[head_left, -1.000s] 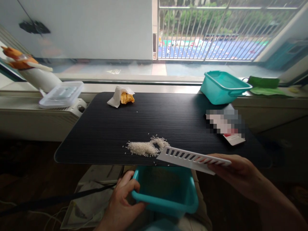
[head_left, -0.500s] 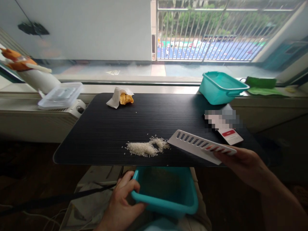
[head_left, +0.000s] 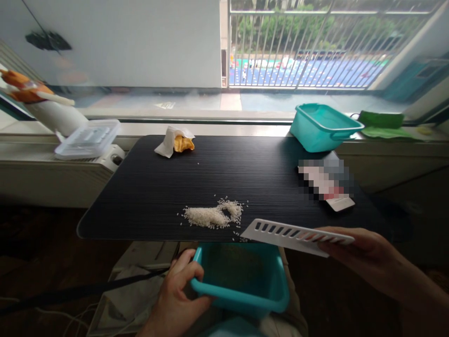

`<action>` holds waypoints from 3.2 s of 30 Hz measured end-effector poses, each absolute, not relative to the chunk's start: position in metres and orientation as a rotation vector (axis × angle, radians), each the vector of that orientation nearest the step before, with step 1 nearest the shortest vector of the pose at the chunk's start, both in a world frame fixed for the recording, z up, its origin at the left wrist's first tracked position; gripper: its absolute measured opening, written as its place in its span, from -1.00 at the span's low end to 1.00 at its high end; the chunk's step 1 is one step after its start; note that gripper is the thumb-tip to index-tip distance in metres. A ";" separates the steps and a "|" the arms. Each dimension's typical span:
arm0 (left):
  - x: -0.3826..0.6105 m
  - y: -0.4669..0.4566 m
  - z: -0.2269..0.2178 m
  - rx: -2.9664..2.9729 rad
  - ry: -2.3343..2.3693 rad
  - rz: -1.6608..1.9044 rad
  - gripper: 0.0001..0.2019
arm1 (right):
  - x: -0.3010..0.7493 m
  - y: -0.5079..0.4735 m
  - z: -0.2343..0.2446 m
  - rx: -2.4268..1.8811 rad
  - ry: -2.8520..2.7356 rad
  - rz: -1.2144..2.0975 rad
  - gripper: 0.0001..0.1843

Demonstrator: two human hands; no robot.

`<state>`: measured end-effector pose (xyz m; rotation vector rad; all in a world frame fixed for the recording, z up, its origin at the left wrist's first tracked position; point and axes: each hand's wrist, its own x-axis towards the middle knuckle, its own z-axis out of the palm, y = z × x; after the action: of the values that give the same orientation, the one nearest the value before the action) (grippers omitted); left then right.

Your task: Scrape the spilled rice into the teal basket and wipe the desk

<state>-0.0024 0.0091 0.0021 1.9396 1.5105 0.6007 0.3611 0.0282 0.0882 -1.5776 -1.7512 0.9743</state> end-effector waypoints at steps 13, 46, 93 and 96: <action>-0.003 0.008 0.001 1.914 1.497 0.603 -0.86 | 0.355 0.028 0.088 -1.465 -1.776 0.907 -0.80; 0.000 0.010 0.004 1.969 1.529 0.600 -0.87 | 0.362 0.009 0.083 -1.561 -1.775 0.792 -0.78; -0.001 0.007 0.001 1.942 1.531 0.619 -0.85 | 0.350 0.028 0.087 -1.548 -1.744 0.901 -0.74; -0.002 0.007 0.002 1.935 1.528 0.627 -0.84 | 0.343 0.033 0.089 -1.528 -1.764 0.926 -0.73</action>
<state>-0.0017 0.0070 0.0020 1.9348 1.5281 0.6269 0.3431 0.0334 0.0888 -1.5276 -1.7639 0.9259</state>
